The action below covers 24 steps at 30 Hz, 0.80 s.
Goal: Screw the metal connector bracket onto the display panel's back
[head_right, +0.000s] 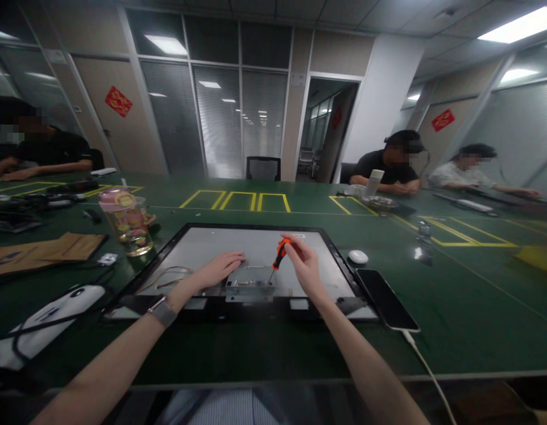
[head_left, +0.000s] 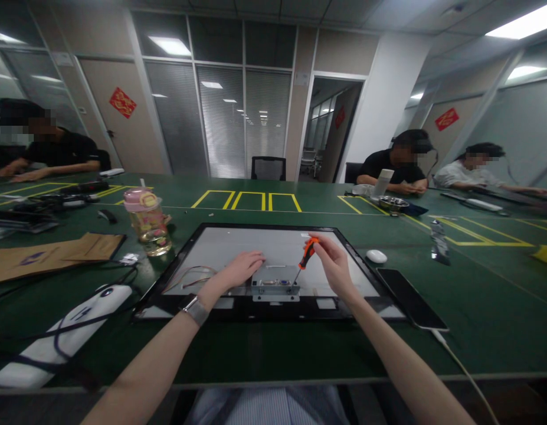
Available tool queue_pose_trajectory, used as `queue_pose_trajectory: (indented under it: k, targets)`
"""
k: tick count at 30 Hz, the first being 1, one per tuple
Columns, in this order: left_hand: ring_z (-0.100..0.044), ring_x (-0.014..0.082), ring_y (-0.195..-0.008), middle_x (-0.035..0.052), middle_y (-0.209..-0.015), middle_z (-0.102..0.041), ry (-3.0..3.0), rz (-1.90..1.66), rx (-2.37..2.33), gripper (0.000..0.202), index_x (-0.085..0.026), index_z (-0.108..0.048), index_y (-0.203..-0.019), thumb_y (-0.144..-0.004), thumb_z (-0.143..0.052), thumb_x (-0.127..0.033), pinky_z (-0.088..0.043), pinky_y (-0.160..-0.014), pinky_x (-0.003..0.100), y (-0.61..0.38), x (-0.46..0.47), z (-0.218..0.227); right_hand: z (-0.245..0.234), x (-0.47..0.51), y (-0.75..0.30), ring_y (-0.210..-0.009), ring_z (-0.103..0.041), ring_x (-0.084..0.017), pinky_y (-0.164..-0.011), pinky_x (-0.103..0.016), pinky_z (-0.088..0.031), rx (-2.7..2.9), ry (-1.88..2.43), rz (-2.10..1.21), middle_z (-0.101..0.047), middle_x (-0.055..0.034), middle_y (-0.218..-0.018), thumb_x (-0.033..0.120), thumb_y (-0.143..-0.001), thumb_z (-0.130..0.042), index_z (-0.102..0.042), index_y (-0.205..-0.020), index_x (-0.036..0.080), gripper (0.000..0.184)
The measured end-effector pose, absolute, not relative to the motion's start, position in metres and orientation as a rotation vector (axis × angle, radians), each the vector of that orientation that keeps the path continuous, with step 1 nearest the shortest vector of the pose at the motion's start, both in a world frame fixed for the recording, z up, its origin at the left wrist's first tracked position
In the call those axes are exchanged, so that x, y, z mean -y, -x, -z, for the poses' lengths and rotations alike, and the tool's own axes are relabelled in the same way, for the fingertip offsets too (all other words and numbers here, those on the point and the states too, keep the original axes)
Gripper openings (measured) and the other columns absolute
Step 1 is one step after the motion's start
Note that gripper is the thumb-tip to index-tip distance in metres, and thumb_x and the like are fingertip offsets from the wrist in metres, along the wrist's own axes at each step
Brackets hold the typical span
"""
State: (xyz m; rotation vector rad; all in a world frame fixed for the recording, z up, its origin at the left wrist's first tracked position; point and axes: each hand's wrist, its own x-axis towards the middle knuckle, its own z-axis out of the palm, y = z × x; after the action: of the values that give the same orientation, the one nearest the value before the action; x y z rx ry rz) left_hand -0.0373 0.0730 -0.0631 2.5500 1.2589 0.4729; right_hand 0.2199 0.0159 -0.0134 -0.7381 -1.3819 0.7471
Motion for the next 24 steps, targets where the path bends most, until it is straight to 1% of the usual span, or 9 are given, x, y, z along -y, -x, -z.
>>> queue_pose_trajectory:
  k: [4, 8, 10, 12, 15, 17, 19, 22, 24]
  targets:
    - [-0.040, 0.0176, -0.123, 0.0046, -0.133, -0.047, -2.550, -0.467, -1.256, 0.041, -0.021, -0.053, -0.120, -0.094, -0.025, -0.038, -0.025, -0.104, 0.034, 0.0378, -0.0744, 0.0644, 0.0129, -0.0156, -0.2206, -0.074, -0.057, -0.015, -0.072, -0.030, -0.046, 1.375, 0.776, -0.703, -0.060, -0.0014, -0.084, 0.030, -0.077, -0.062, -0.065, -0.096, 0.025, 0.020]
    - [-0.039, 0.0182, -0.124, 0.0044, -0.134, -0.046, -2.543, -0.465, -1.259, 0.042, -0.022, -0.052, -0.120, -0.094, -0.024, -0.039, -0.023, -0.105, 0.036, 0.0375, -0.0733, 0.0631, 0.0146, -0.0167, -0.2209, -0.073, -0.056, -0.015, -0.070, -0.030, -0.046, 1.358, 0.768, -0.707, -0.059, -0.0011, -0.085, 0.031, -0.075, -0.064, -0.066, -0.092, 0.025, 0.018]
    - [-0.039, 0.0187, -0.124, 0.0045, -0.133, -0.047, -2.539, -0.464, -1.262, 0.042, -0.022, -0.053, -0.120, -0.094, -0.024, -0.038, -0.023, -0.105, 0.036, 0.0371, -0.0724, 0.0624, 0.0154, -0.0177, -0.2212, -0.072, -0.056, -0.015, -0.071, -0.031, -0.046, 1.345, 0.766, -0.724, -0.060, -0.0010, -0.082, 0.031, -0.076, -0.063, -0.066, -0.091, 0.025, 0.017]
    - [-0.039, 0.0189, -0.124, 0.0044, -0.133, -0.047, -2.534, -0.462, -1.264, 0.041, -0.021, -0.053, -0.120, -0.094, -0.025, -0.038, -0.023, -0.105, 0.037, 0.0369, -0.0721, 0.0622, 0.0150, -0.0181, -0.2212, -0.076, -0.058, -0.017, -0.076, -0.034, -0.046, 1.337, 0.756, -0.761, -0.063, -0.0020, -0.082, 0.033, -0.078, -0.060, -0.065, -0.095, 0.024, 0.020]
    - [-0.038, 0.0186, -0.124, 0.0039, -0.134, -0.046, -2.533, -0.467, -1.261, 0.042, -0.022, -0.052, -0.120, -0.094, -0.024, -0.039, -0.023, -0.105, 0.036, 0.0373, -0.0727, 0.0627, 0.0113, -0.0165, -0.2200, -0.087, -0.061, -0.021, -0.084, -0.040, -0.045, 1.335, 0.694, -0.886, -0.066, -0.0044, -0.090, 0.036, -0.081, -0.056, -0.062, -0.104, 0.024, 0.026]
    - [-0.039, 0.0185, -0.124, 0.0039, -0.134, -0.046, -2.538, -0.465, -1.260, 0.042, -0.022, -0.052, -0.120, -0.094, -0.025, -0.039, -0.024, -0.105, 0.036, 0.0376, -0.0732, 0.0629, 0.0085, -0.0149, -0.2187, -0.090, -0.062, -0.022, -0.087, -0.041, -0.044, 1.326, 0.640, -0.992, -0.066, -0.0048, -0.093, 0.036, -0.081, -0.056, -0.061, -0.104, 0.025, 0.026]
    - [-0.039, 0.0183, -0.123, 0.0041, -0.133, -0.047, -2.550, -0.462, -1.256, 0.041, -0.021, -0.053, -0.120, -0.094, -0.025, -0.038, -0.025, -0.104, 0.035, 0.0376, -0.0734, 0.0627, 0.0076, -0.0143, -0.2177, -0.089, -0.062, -0.021, -0.087, -0.041, -0.044, 1.302, 0.604, -1.040, -0.066, -0.0041, -0.090, 0.037, -0.080, -0.057, -0.063, -0.099, 0.025, 0.023]
    - [-0.040, 0.0178, -0.123, 0.0047, -0.132, -0.048, -2.575, -0.468, -1.241, 0.041, -0.020, -0.054, -0.119, -0.095, -0.025, -0.036, -0.026, -0.103, 0.033, 0.0374, -0.0735, 0.0625, 0.0100, -0.0164, -0.2180, -0.084, -0.062, -0.019, -0.083, -0.038, -0.046, 1.260, 0.620, -1.011, -0.065, -0.0016, -0.087, 0.037, -0.074, -0.064, -0.065, -0.089, 0.026, 0.019]
    - [-0.040, 0.0177, -0.122, 0.0048, -0.132, -0.048, -2.578, -0.467, -1.240, 0.041, -0.020, -0.054, -0.119, -0.095, -0.025, -0.036, -0.026, -0.103, 0.033, 0.0373, -0.0734, 0.0626, 0.0119, -0.0181, -0.2191, -0.081, -0.062, -0.019, -0.081, -0.037, -0.046, 1.251, 0.649, -0.983, -0.064, -0.0008, -0.084, 0.037, -0.073, -0.066, -0.066, -0.084, 0.025, 0.017]
